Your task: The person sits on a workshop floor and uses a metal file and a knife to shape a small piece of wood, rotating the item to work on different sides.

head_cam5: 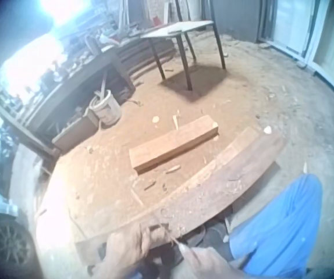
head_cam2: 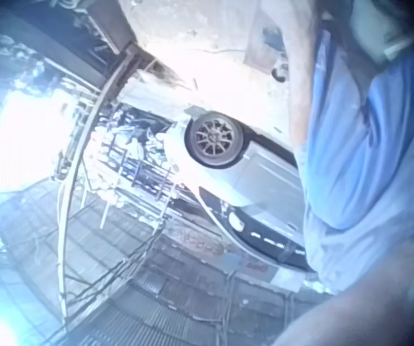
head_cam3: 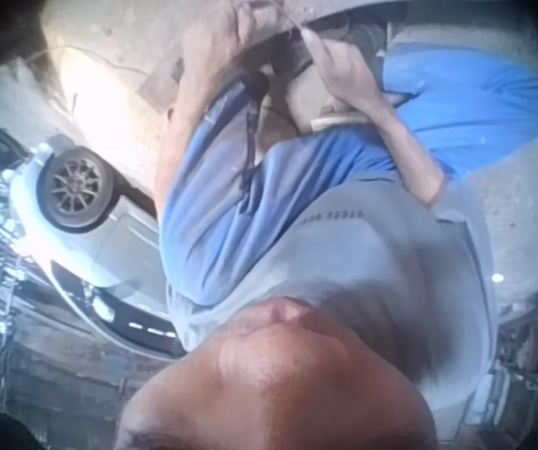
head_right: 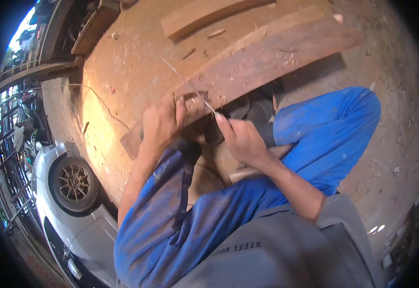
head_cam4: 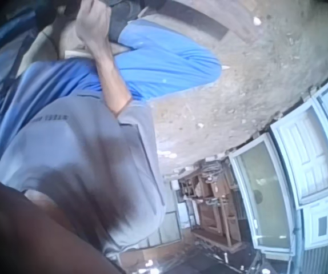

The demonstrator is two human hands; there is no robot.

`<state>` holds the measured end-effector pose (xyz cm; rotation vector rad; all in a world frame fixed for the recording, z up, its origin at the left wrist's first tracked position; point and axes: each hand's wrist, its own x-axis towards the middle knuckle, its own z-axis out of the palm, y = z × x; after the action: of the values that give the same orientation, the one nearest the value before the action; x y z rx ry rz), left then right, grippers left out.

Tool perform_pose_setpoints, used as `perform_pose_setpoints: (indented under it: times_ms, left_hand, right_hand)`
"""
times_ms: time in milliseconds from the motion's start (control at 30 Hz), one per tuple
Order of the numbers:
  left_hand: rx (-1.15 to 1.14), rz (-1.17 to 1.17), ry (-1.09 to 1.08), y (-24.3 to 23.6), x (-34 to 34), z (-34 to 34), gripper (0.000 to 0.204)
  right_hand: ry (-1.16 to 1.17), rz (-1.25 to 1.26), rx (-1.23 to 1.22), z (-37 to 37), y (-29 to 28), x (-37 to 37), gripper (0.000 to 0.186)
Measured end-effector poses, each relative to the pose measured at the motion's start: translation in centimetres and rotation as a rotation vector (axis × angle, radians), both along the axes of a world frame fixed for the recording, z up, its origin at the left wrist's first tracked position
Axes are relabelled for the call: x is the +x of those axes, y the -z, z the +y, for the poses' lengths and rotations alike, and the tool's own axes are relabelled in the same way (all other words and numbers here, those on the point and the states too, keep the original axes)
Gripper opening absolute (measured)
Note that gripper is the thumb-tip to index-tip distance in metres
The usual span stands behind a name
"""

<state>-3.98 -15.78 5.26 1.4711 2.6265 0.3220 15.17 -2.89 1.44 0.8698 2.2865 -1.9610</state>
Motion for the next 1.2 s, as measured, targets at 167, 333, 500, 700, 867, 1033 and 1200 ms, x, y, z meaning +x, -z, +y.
perform_pose_setpoints:
  times_ms: [167,333,500,700,867,1033,1200]
  left_hand:
    - [0.005,0.019,0.013,-0.2,-0.1,-0.1,0.03]
    - [-0.037,-0.007,-0.02,-0.2,-0.3,-0.2,0.03]
    - [-0.017,0.01,0.014,-0.4,-0.2,0.2,0.031]
    - [-0.042,-0.012,-0.017,0.1,0.7,-1.8,0.031]
    - [-0.032,-0.058,-0.041,-0.5,-0.2,-0.4,0.03]
    - [-0.044,-0.095,-0.064,-0.6,0.0,-0.4,0.03]
    - [0.083,0.001,0.062,0.5,0.1,-1.0,0.03]
  right_hand:
    - [0.053,0.057,-0.041,3.0,-5.5,-2.7,0.053]
    - [0.173,0.255,-0.264,5.0,-12.6,-4.0,0.05]
    - [0.123,0.248,0.049,0.0,-2.3,-0.8,0.038]
    - [0.018,-0.017,0.024,0.7,1.0,0.4,0.054]
    - [0.127,0.073,-0.584,3.8,-7.6,-2.2,0.058]
    - [0.325,0.289,-0.864,2.5,-9.2,-1.5,0.056]
    - [0.0,-0.069,-0.11,-0.5,-0.1,0.0,0.056]
